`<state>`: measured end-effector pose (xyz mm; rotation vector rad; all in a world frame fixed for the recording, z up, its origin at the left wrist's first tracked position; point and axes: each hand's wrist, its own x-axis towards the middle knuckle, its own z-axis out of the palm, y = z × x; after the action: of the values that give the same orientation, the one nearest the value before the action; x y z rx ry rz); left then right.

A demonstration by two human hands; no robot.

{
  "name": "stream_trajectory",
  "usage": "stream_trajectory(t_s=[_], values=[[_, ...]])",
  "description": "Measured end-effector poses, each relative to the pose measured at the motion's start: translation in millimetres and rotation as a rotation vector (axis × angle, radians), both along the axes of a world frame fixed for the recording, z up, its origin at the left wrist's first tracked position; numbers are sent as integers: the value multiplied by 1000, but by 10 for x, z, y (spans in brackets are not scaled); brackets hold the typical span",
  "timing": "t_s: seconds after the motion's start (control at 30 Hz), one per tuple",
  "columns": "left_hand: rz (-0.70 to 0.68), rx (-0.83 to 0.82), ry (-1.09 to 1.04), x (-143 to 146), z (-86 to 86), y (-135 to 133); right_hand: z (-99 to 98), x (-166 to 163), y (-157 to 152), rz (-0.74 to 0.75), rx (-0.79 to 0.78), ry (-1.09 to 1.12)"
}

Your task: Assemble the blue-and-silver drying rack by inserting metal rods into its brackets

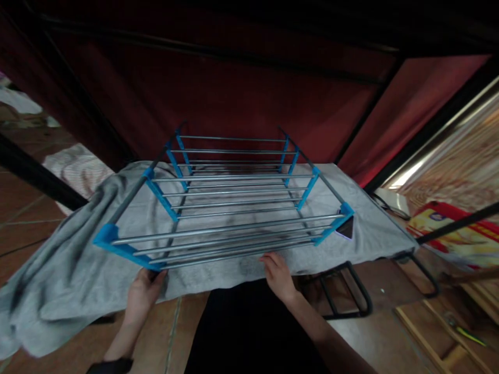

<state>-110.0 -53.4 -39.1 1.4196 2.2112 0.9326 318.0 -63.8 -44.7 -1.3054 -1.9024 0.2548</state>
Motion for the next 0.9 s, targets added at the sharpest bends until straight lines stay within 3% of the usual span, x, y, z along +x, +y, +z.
stream_trajectory(t_s=[0.1, 0.17, 0.23, 0.33, 0.43, 0.63, 0.9], values=[[22, -35, -94, 4, 63, 3, -54, 704, -57, -315, 26, 122], [31, -35, -160, -5, 99, 10, -77, 1147, -15, -628, 28, 256], [61, -28, -170, -18, 124, 21, -98, 1490, 80, -784, -19, 346], [120, -1, -134, -16, 158, 39, -113, 1745, 267, -686, -183, 378], [131, 29, -125, 17, 205, 49, -91, 1757, 405, -564, -303, 379], [183, 32, -73, 65, 277, 88, -47, 1660, 415, -617, -331, 362], [145, 105, -57, 45, 213, 154, -110, 1645, 420, -618, -422, 275]])
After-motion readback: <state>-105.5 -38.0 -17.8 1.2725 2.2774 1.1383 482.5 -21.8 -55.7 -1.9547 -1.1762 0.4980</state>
